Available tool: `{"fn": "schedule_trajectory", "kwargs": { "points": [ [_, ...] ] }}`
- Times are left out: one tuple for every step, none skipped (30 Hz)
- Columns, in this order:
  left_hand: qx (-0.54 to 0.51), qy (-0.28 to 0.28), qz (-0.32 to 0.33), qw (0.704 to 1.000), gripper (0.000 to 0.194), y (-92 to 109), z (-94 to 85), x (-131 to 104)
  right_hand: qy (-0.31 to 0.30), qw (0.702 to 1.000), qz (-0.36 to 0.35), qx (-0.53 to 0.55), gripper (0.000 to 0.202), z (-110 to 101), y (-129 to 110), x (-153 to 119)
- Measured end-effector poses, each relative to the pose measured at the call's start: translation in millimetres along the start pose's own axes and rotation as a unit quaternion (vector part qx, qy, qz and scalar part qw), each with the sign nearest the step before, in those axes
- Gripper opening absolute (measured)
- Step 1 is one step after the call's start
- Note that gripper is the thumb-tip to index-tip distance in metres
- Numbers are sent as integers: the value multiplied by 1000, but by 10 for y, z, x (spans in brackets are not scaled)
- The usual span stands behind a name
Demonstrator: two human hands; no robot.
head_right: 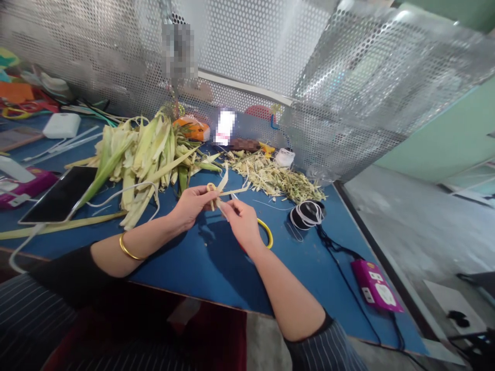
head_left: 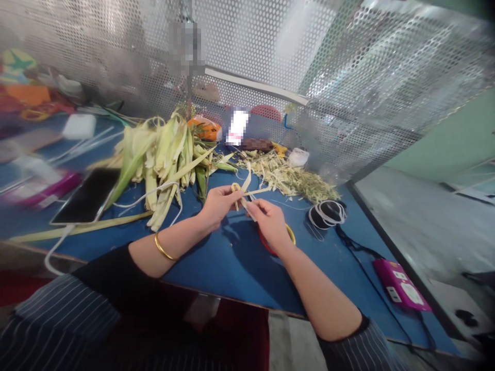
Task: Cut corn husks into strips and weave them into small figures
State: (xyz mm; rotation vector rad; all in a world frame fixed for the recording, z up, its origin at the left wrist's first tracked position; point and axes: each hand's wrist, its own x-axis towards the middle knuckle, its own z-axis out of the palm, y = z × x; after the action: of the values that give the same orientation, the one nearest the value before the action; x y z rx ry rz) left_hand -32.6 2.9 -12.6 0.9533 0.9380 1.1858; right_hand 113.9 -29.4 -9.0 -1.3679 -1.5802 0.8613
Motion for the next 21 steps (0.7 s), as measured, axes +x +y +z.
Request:
{"fn": "schedule_trajectory", "kwargs": {
  "points": [
    [2, -6, 2, 1000, 14, 20, 1, -7, 20, 997, 30, 68, 26, -2, 14, 21],
    [3, -17, 2, 1000, 15, 38, 5, -18, 42, 988, 54, 135, 25, -6, 29, 44],
    [7, -29, -3, 1000, 16, 53, 11, -29, 67, 976, 69, 194, 26, -12, 45, 67],
    [11, -41, -10, 999, 17, 64, 19, -40, 90, 964, 74, 238, 27, -19, 58, 87],
    [18, -48, -18, 999, 16, 69, 27, -49, 112, 955, 69, 264, 26, -28, 64, 100],
    [26, -49, -25, 998, 15, 70, 34, -54, 135, 952, 53, 271, 24, -37, 63, 107],
    [35, -46, -30, 998, 13, 66, 39, -56, 155, 954, 28, 257, 21, -47, 53, 104],
    [45, -44, -30, 998, 11, 58, 42, -54, 168, 960, -5, 225, 18, -57, 35, 94],
    [51, -43, -26, 997, 9, 49, 43, -49, 176, 966, -42, 183, 17, -65, 11, 76],
    [53, -42, -22, 997, 7, 38, 41, -44, 175, 972, -77, 137, 16, -72, -17, 54],
    [54, -40, -18, 998, 6, 27, 37, -39, 163, 976, -104, 97, 15, -76, -46, 30],
    [56, -39, -14, 998, 7, 17, 33, -35, 145, 980, -121, 66, 15, -78, -71, 8],
    [60, -41, -9, 997, 9, 8, 28, -34, 125, 983, -123, 49, 15, -78, -91, -11],
    [69, -43, -1, 997, 11, 1, 23, -35, 107, 987, -112, 44, 14, -77, -104, -23],
    [83, -48, 9, 995, 12, -4, 20, -38, 93, 991, -89, 46, 13, -76, -108, -28],
    [100, -54, 22, 993, 13, -7, 17, -41, 84, 993, -62, 51, 13, -76, -104, -26],
    [117, -57, 37, 991, 13, -8, 16, -45, 78, 995, -36, 57, 14, -78, -94, -18],
    [131, -59, 50, 988, 13, -8, 15, -48, 74, 995, -15, 59, 15, -82, -82, -7],
    [142, -57, 61, 986, 13, -7, 15, -50, 65, 996, 0, 56, 17, -89, -70, 5],
    [152, -55, 69, 984, 13, -7, 15, -50, 58, 997, 8, 53, 18, -98, -62, 15],
    [160, -53, 75, 983, 14, -8, 14, -48, 50, 997, 10, 51, 19, -108, -58, 23]
  ]
}}
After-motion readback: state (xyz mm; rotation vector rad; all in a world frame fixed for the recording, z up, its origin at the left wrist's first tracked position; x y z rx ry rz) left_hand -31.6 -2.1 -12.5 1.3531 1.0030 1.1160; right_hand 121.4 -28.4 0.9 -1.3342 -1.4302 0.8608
